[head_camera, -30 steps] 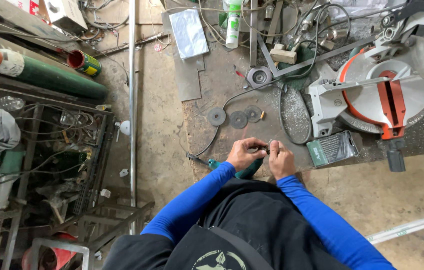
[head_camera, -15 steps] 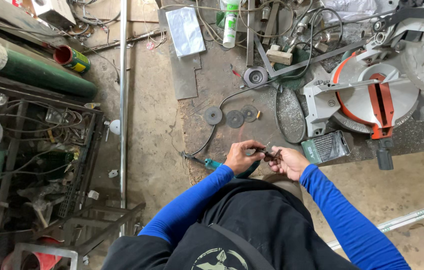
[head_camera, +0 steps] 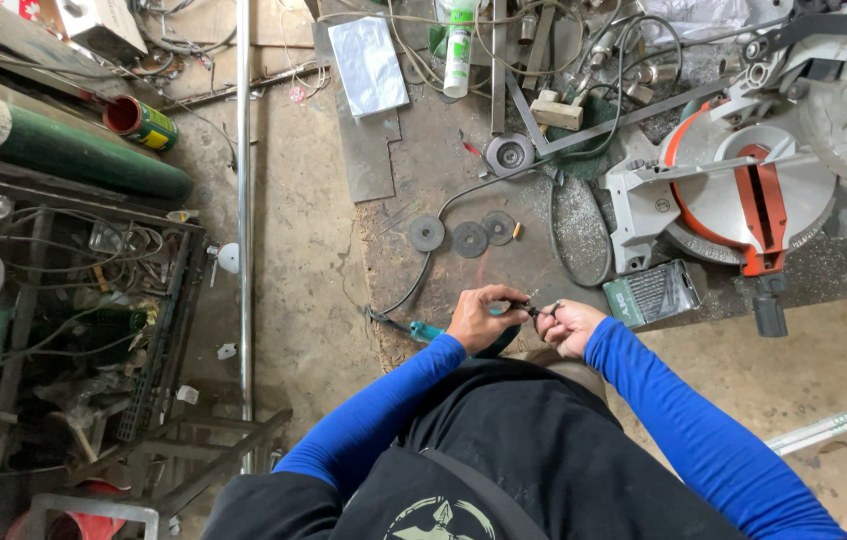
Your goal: The person uses their hands to assemble small metal and plastic components on a workbench in a fabrication area.
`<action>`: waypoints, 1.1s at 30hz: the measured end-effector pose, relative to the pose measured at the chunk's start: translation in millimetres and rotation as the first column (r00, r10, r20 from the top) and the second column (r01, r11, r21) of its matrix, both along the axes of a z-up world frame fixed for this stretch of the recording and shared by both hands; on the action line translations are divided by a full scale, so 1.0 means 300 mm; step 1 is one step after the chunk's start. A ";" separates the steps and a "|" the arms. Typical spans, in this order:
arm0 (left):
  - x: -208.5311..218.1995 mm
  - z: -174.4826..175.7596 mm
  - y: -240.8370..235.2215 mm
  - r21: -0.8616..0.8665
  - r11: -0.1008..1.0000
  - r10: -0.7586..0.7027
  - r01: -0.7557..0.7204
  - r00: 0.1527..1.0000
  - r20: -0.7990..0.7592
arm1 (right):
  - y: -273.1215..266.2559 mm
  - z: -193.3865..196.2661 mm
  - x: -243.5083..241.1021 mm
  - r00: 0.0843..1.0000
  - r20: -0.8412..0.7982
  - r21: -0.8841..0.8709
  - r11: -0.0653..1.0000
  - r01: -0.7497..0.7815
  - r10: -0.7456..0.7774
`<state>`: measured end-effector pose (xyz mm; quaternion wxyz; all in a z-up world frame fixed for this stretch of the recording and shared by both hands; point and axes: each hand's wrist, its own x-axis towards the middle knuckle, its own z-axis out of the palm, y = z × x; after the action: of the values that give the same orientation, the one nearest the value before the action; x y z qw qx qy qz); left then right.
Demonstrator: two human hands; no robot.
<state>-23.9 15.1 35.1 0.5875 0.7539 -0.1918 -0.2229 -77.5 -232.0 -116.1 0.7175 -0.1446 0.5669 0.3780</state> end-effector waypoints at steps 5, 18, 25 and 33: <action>0.004 -0.010 0.001 0.002 1.000 0.026 -0.026 0.999 0.022 | -0.023 -0.039 0.013 1.000 0.017 0.096 0.995 0.016 -0.018; -0.037 -0.027 0.001 -0.044 0.998 0.042 -0.042 0.999 0.001 | -0.047 -0.031 0.030 0.973 0.046 0.258 0.938 -0.230 0.226; -0.065 -0.025 -0.013 -0.066 0.992 0.113 -0.108 0.991 0.071 | -0.030 0.015 0.046 0.950 0.188 0.105 0.957 -0.272 0.249; -0.043 -0.026 -0.030 -0.032 0.992 0.121 -0.118 0.988 0.095 | 0.066 0.219 0.062 0.692 0.367 -0.523 0.753 -0.400 0.622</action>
<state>-36.8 5.9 27.4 0.5997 0.7662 -0.1776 -0.1478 -59.0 -212.2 -50.5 0.6588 -0.5409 0.3510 0.3875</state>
